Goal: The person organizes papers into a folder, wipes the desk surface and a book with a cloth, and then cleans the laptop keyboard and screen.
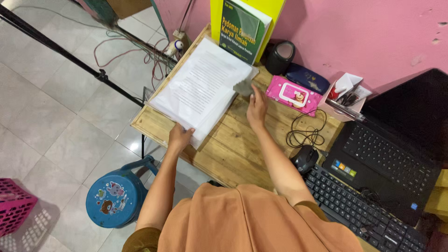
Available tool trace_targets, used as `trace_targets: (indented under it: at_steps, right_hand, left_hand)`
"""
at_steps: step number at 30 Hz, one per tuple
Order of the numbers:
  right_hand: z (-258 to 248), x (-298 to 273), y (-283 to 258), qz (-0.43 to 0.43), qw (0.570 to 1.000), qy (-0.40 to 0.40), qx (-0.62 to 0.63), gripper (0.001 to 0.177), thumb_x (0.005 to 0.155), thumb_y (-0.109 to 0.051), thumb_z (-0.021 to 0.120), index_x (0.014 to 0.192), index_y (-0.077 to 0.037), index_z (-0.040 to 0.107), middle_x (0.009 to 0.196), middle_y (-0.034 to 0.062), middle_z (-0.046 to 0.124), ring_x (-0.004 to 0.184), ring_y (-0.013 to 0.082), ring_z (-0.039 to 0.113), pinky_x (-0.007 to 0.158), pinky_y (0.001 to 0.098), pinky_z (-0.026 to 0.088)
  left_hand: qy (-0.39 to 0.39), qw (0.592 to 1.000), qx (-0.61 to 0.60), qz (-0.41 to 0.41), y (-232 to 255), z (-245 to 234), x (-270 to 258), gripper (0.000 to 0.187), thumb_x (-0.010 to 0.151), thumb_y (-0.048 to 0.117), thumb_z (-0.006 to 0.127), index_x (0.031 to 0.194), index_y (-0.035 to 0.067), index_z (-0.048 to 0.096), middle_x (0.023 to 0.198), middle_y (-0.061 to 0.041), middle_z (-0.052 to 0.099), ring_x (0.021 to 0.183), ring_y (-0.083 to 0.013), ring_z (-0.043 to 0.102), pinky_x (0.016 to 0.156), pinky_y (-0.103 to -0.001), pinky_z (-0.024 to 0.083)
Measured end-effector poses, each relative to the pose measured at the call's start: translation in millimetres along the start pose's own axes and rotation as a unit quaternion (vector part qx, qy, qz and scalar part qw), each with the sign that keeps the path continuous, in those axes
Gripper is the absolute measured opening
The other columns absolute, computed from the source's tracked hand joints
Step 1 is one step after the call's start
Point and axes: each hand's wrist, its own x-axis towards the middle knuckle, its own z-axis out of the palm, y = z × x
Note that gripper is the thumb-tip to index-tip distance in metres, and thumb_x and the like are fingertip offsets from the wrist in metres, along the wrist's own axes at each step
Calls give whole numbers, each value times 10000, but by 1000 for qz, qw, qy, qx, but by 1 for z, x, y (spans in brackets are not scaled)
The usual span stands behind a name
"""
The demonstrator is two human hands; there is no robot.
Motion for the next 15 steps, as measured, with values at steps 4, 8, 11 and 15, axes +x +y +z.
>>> trace_targets:
  at_steps: [4, 8, 11, 15]
  right_hand:
    - [24, 16, -16, -117, 992, -5, -55, 409, 1028, -56, 525, 1434, -71, 571, 1428, 178, 604, 1362, 366, 514, 1154, 466, 387]
    - [62, -21, -55, -64, 971, -219, -67, 381, 1104, -208, 492, 1458, -85, 563, 1527, 135, 540, 1410, 358, 481, 1188, 499, 355]
    - [72, -44, -94, -218, 893, -326, -222, 486, 1004, -257, 566, 1471, -130, 530, 1561, 95, 475, 1422, 365, 395, 1166, 512, 273]
    - [94, -20, -103, -290, 865, -372, -171, 474, 1024, -276, 568, 1489, -189, 544, 1583, 49, 512, 1428, 296, 463, 1237, 375, 349]
  left_hand:
    - [-94, 978, 178, -61, 38, -33, -3, 563, 900, 430, 762, 1065, -105, 697, 912, -259, 756, 832, -354, 740, 766, -429, 562]
    - [15, 946, 302, -117, 65, -62, -17, 680, 938, 537, 689, 1292, -33, 581, 1146, -260, 738, 1051, -409, 703, 904, -508, 539]
    - [111, 930, 319, 143, 59, -53, -12, 781, 890, 510, 672, 1482, 40, 476, 1523, -231, 494, 1421, -390, 468, 1150, -575, 388]
    - [39, 931, 335, 140, 33, -43, 5, 868, 915, 592, 634, 1595, 137, 344, 1683, -189, 140, 1560, -417, 90, 1152, -718, 102]
